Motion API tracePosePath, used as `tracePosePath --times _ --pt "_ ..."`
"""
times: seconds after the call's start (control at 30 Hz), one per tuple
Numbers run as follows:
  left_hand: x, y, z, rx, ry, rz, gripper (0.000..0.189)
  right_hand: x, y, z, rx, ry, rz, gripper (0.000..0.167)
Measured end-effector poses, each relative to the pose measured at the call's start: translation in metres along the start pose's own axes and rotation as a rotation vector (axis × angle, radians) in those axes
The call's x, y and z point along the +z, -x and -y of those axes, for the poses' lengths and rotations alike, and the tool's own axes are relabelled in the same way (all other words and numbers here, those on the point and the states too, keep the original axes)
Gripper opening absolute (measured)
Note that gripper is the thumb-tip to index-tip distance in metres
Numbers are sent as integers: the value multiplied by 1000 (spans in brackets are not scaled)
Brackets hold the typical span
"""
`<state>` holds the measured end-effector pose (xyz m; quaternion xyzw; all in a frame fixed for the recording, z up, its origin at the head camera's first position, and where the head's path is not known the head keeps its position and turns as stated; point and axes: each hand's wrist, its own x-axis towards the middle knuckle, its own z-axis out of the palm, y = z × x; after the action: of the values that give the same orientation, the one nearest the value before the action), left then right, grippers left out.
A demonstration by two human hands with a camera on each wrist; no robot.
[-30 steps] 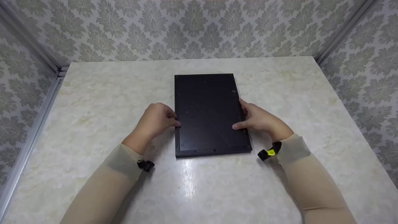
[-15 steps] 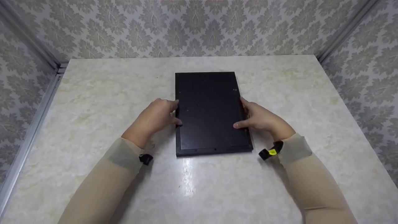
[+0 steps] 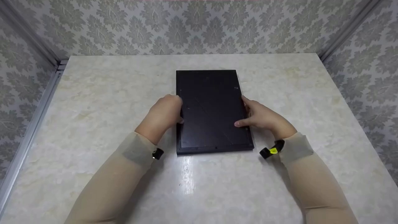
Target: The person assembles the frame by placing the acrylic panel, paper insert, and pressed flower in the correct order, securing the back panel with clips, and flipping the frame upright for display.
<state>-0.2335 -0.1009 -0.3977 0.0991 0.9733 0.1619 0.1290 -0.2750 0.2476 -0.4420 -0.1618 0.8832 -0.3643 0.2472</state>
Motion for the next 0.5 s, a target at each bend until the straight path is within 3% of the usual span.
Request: tracePosePath --times 0.23,0.33,0.43,0.5 --pt "-2 -1 -5 8 -28 -23 34 -2 1 3 -16 11 -7 127" --pt "-2 0 -2 -13 8 -14 33 -1 4 8 19 107 -44 122" --pt "2 3 4 -24 54 -2 30 2 13 17 8 246 -107 105" --pt "5 5 9 -15 79 0 29 7 21 26 -64 329 -123 83"
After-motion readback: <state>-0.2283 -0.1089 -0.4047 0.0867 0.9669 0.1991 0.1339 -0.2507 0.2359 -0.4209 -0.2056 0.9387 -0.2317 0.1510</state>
